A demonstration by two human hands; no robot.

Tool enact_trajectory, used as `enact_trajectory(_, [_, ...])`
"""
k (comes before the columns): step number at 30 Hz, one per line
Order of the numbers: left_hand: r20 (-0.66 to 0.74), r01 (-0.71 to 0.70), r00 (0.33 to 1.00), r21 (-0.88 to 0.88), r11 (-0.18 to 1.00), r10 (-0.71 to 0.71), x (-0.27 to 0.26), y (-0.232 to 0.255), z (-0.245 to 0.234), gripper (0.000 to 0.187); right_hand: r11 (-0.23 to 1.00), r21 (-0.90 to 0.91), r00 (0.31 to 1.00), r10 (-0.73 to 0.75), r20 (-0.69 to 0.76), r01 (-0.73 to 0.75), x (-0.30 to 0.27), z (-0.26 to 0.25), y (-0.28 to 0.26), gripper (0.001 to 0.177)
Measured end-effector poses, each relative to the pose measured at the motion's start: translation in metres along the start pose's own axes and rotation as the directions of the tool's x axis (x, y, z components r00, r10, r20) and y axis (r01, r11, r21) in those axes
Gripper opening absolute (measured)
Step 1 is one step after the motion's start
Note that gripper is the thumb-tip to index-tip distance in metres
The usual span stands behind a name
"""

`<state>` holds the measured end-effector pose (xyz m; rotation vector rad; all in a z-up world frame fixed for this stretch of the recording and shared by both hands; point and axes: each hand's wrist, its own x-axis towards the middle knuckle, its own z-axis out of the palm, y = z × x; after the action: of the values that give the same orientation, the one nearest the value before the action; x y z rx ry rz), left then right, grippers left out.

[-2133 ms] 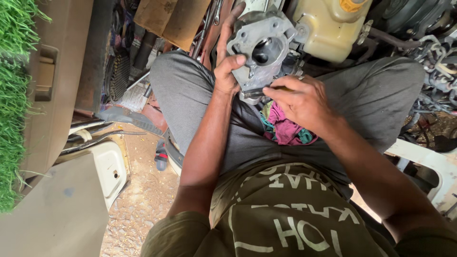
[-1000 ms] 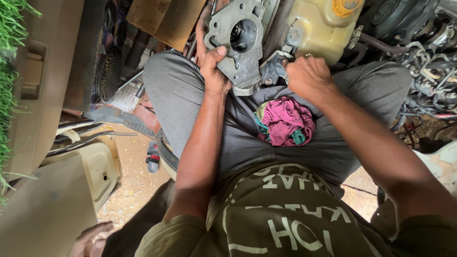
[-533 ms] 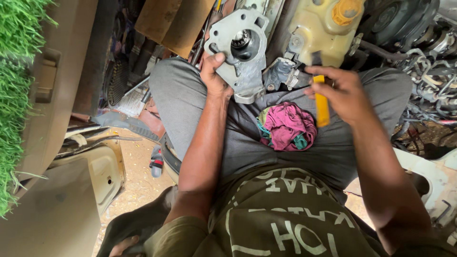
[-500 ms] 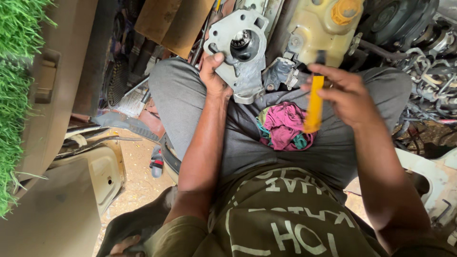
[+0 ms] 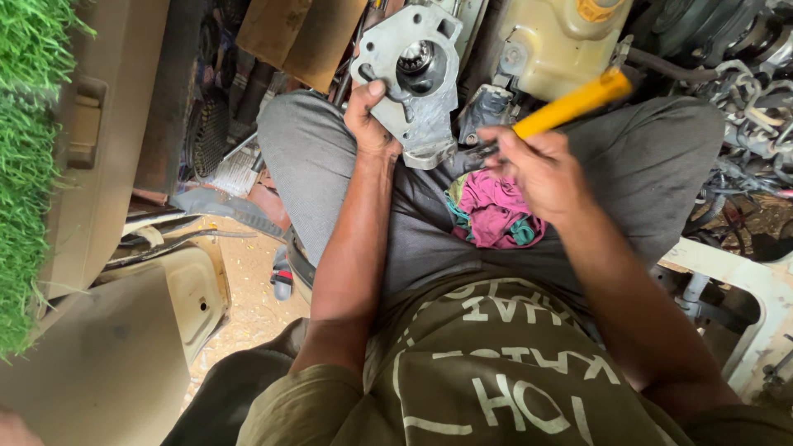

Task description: The person scrapes the surface of a metal engine component using a blade, wipes it with a cloth, and points to specific areas on the internal housing.

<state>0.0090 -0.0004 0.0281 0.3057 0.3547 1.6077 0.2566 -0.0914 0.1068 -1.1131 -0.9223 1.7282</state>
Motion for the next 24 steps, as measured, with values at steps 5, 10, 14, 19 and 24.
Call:
enact_trajectory(5, [0.072,-0.021,0.997,0.08,0.997,0.016,-0.004,0.006,0.018,0.089,0.994,-0.07,0.986,-0.093,-0.141,0.083,0.016,0.025,-0.002,0.021])
enact_trajectory(10, [0.175,-0.085,0.983,0.175,0.981,0.053,-0.003,0.013,0.039,0.101,0.997,-0.083,0.967,-0.019,-0.255,-0.003,0.031,0.032,0.01,0.008])
enact_trajectory(14, [0.175,-0.157,0.979,0.317,0.935,0.105,-0.008,0.013,0.043,0.107,0.996,-0.093,0.956,-0.032,-0.292,0.005,0.036,0.034,0.02,0.007])
enact_trajectory(19, [0.193,-0.235,0.968,0.458,0.857,0.162,-0.01,0.014,0.041,0.103,0.996,-0.019,0.949,0.079,-0.307,-0.089,0.038,0.039,0.025,0.007])
enact_trajectory(24, [0.226,-0.303,0.95,0.497,0.813,0.216,-0.009,0.008,0.036,0.103,0.99,0.033,0.928,0.137,-0.346,-0.134,0.04,0.039,0.024,0.006])
